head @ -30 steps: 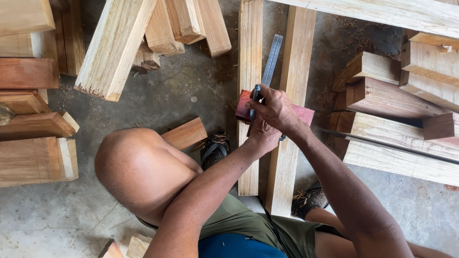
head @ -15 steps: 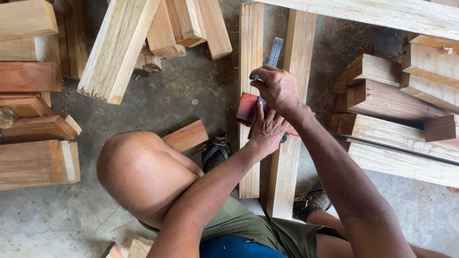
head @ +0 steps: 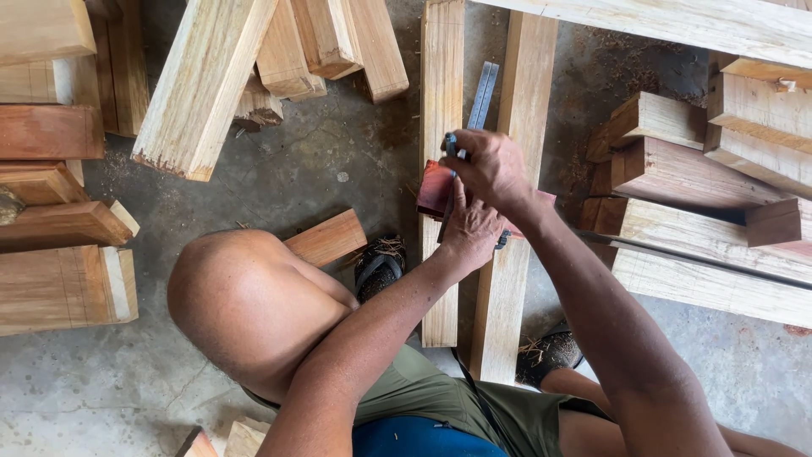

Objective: Measure and mark wood blocks using a combination square and a marker.

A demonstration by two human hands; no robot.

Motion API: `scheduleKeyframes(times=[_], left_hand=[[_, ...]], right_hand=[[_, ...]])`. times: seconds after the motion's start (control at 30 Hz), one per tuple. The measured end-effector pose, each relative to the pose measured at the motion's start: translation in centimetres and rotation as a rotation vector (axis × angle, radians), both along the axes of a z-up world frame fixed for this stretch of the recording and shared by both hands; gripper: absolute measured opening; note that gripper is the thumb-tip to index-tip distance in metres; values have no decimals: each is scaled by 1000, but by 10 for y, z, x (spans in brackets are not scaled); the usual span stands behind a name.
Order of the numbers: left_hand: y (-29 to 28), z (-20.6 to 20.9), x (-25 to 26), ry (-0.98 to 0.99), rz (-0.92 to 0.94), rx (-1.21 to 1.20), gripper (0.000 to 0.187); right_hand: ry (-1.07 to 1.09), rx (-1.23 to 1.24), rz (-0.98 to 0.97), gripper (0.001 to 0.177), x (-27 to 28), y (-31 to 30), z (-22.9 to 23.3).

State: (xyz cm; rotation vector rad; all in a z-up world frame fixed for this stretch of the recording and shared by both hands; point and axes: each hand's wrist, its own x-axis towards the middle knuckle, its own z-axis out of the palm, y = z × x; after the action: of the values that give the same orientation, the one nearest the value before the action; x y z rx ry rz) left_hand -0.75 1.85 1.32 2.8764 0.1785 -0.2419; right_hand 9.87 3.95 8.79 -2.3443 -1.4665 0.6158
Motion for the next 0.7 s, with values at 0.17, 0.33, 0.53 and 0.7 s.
scheduleKeyframes(times=[0.17, 0.33, 0.53, 0.7], left_hand=[[0, -1, -3, -69, 37, -28, 93], [-3, -10, -2, -254, 50, -59, 83], [19, 68, 21, -294, 325, -536, 56], [38, 101, 29, -669, 263, -1402, 40]], right_hand=[[-271, 442, 105, 5, 21, -12, -5], [200, 740, -323, 7, 18, -86, 8], [1042, 873, -1128, 19, -21, -185, -39], [1705, 824, -1063, 37, -49, -174, -9]])
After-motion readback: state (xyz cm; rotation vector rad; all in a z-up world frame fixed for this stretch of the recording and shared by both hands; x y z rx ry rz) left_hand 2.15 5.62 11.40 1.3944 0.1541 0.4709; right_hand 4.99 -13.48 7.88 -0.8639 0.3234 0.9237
